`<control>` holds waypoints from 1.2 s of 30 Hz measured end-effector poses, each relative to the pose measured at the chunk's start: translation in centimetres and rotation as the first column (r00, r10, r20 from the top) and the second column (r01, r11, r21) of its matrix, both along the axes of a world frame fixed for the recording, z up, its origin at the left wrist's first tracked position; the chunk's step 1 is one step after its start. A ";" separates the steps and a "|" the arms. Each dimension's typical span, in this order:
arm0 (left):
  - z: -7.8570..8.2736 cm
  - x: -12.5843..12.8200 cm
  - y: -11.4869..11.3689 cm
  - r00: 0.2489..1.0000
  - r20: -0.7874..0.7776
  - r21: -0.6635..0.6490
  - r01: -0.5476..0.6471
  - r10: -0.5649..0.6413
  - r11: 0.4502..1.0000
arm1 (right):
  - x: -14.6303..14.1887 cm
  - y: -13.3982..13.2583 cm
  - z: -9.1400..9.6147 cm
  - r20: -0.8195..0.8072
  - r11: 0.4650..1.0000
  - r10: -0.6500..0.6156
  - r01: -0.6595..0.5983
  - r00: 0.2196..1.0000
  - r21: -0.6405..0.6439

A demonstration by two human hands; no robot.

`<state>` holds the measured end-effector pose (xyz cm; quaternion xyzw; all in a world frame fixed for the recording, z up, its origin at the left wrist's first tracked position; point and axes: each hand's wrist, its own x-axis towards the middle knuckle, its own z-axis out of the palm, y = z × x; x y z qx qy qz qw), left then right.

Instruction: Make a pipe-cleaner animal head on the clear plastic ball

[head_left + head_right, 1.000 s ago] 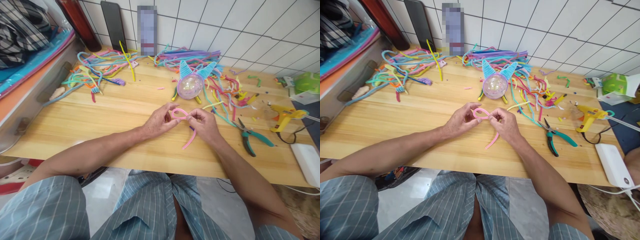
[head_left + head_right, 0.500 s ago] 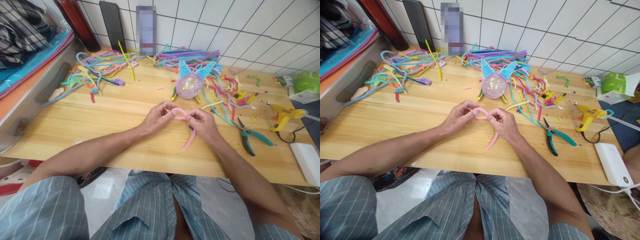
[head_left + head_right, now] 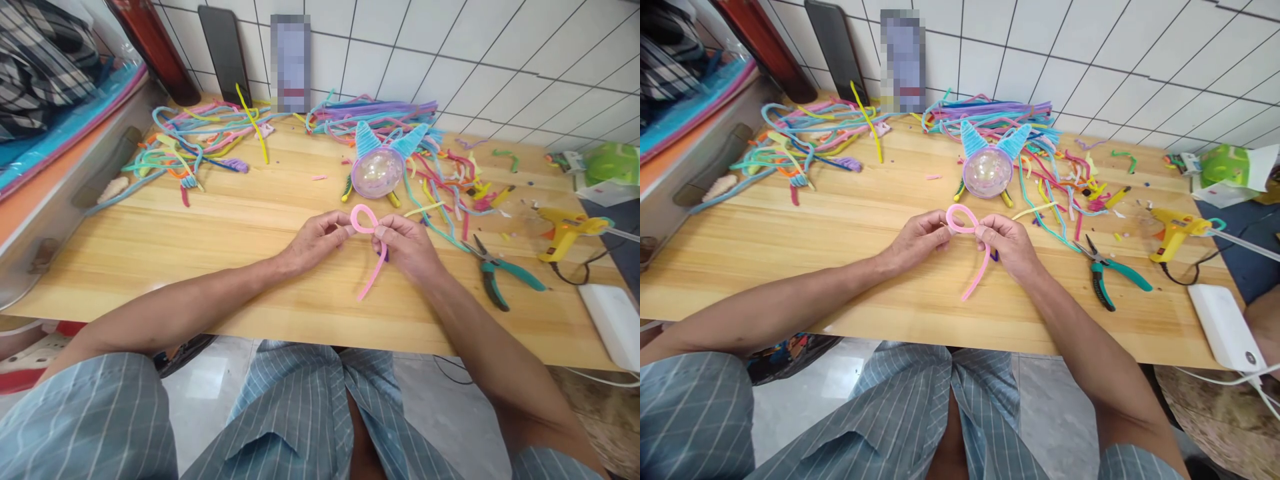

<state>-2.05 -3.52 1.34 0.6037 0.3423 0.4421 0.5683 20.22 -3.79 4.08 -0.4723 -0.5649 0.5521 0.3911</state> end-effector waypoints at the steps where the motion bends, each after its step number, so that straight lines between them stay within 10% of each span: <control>1: 0.1 0.1 -0.2 1.000 0.006 0.001 0.019 -0.019 1.000 | -0.1 -0.1 0.0 -0.010 1.000 0.021 -0.021 1.000 -0.016; 20: 0.3 0.2 -0.1 0.992 0.065 -0.030 0.108 -0.106 0.994 | -0.4 -0.5 0.8 0.051 0.984 0.176 -0.176 0.983 -0.002; 36: -0.1 -0.4 0.1 0.993 -0.025 0.191 0.115 -0.112 0.975 | -0.1 -0.4 0.8 0.110 0.967 0.256 -0.256 0.960 -0.016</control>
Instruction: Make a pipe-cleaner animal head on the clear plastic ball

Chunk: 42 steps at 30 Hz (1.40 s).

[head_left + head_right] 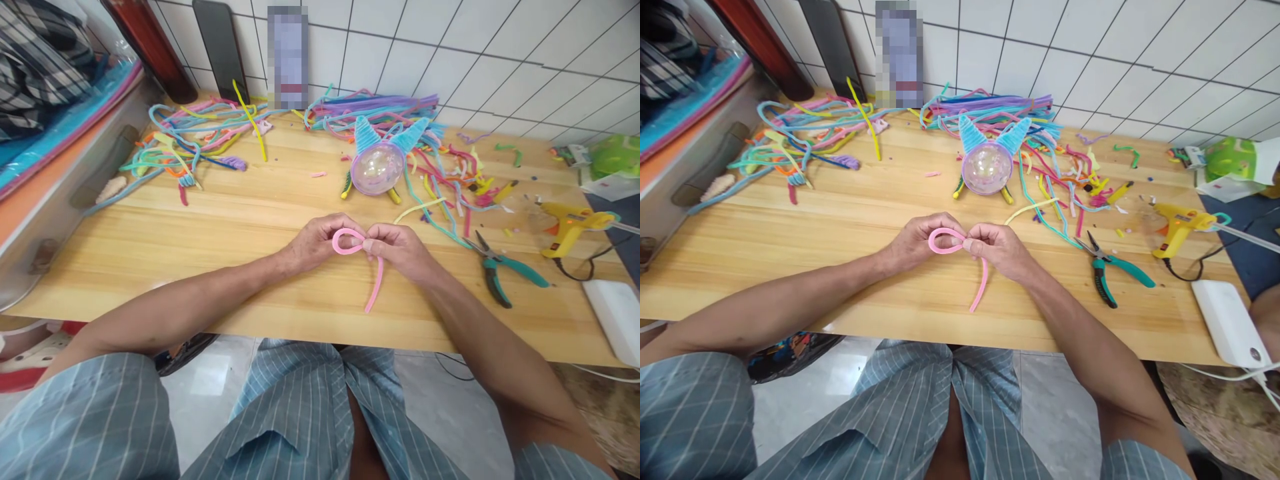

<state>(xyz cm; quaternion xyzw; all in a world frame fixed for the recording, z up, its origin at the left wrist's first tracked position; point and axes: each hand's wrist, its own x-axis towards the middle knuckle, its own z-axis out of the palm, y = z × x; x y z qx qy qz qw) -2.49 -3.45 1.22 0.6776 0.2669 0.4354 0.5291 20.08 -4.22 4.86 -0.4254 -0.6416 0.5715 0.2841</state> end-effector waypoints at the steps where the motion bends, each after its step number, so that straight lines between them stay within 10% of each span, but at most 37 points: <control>1: 0.0 0.0 0.0 1.000 -0.001 0.004 0.005 -0.005 1.000 | 0.0 0.0 0.0 -0.002 1.000 0.003 -0.003 1.000 -0.001; 32: 0.7 0.4 -0.7 0.999 -0.046 -0.302 -0.014 0.000 0.953 | 0.3 -0.4 0.1 0.096 0.976 -0.107 0.086 0.990 0.199; 37: 0.9 0.2 -0.5 0.992 -0.064 -0.317 0.082 -0.107 0.945 | 1.2 0.0 -0.1 0.262 0.743 -0.184 -0.041 0.947 0.668; 42: 1.1 0.2 -0.3 0.969 -0.044 -0.387 0.209 -0.244 0.898 | 2.1 0.7 -1.0 0.306 0.530 -0.244 -0.138 0.920 0.837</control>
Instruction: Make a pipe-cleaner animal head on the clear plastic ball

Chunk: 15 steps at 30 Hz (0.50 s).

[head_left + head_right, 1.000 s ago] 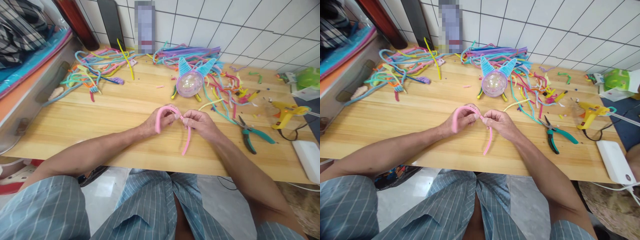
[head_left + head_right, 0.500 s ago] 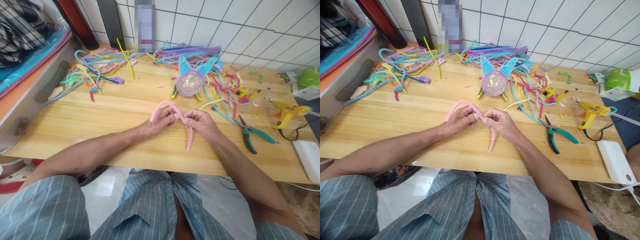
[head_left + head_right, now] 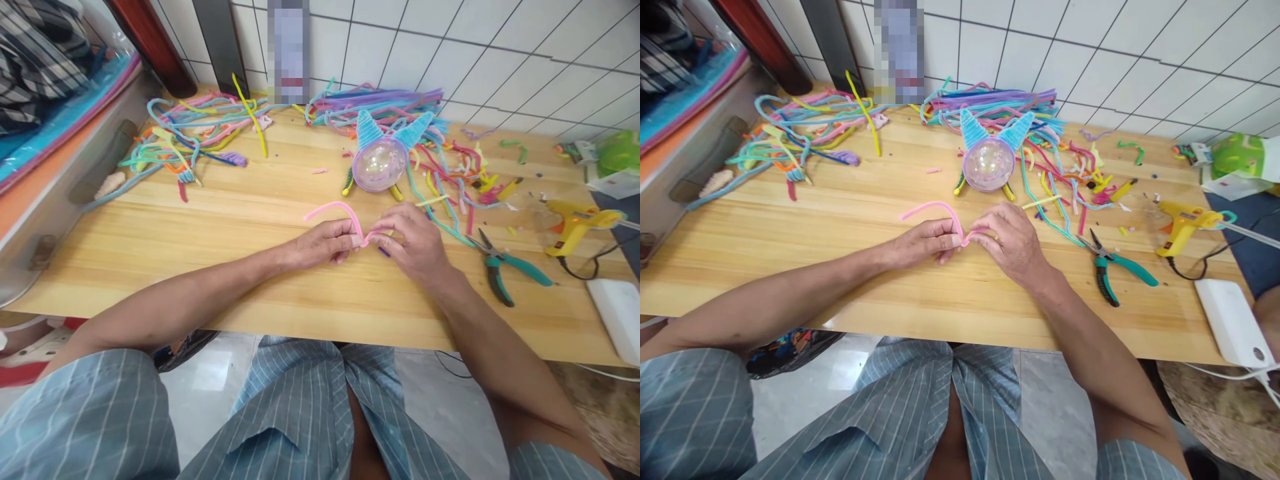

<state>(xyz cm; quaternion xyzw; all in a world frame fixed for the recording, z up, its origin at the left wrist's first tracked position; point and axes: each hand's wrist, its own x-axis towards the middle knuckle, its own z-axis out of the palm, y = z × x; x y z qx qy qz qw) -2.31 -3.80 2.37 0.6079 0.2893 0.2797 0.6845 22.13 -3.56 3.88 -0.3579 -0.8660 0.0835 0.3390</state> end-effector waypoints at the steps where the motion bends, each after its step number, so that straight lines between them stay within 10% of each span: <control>1: 0.1 0.0 0.0 1.000 0.002 -0.012 0.016 -0.016 1.000 | 0.1 0.1 -0.1 0.018 1.000 -0.015 0.014 1.000 0.026; 9: 0.0 0.3 -0.1 0.996 0.058 0.005 -0.061 0.060 0.998 | -0.6 -1.1 0.4 -0.066 0.969 -0.224 0.230 0.972 0.096; 15: -0.3 0.4 -0.2 0.988 0.066 0.058 -0.144 0.141 0.988 | -1.8 -1.7 1.2 -0.133 0.964 -0.193 0.163 0.972 -0.209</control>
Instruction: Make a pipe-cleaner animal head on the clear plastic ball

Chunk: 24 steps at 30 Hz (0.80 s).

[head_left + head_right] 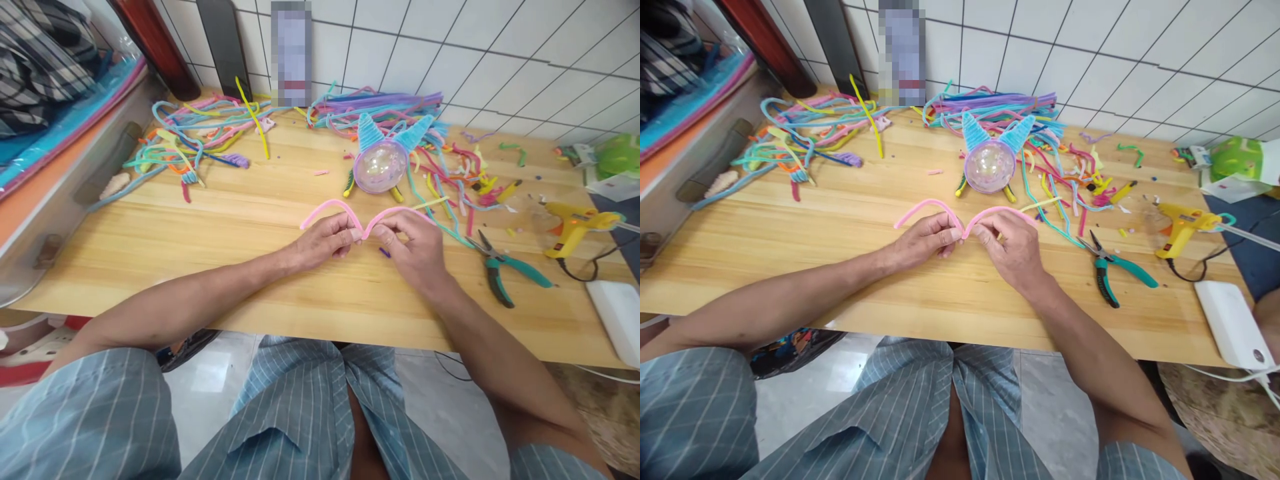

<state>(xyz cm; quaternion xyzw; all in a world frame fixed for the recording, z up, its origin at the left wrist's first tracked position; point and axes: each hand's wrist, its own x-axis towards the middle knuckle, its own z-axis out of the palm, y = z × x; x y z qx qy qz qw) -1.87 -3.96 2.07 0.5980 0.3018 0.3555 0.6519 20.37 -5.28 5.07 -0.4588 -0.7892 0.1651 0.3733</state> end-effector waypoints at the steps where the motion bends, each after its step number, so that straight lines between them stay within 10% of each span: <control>1: 0.0 0.0 -0.1 1.000 -0.015 0.016 0.003 -0.003 1.000 | -0.2 0.0 0.0 -0.014 0.999 0.024 -0.024 1.000 -0.032; 11: -0.1 -0.1 -0.3 0.994 -0.105 0.129 -0.018 0.032 0.991 | -0.6 -0.1 -0.6 -0.085 0.967 0.114 -0.130 0.990 -0.219; 24: -0.2 0.2 -0.1 0.990 0.124 0.096 -0.085 0.073 0.992 | -0.8 0.3 -1.4 -0.554 0.762 -0.009 -0.353 0.832 -0.543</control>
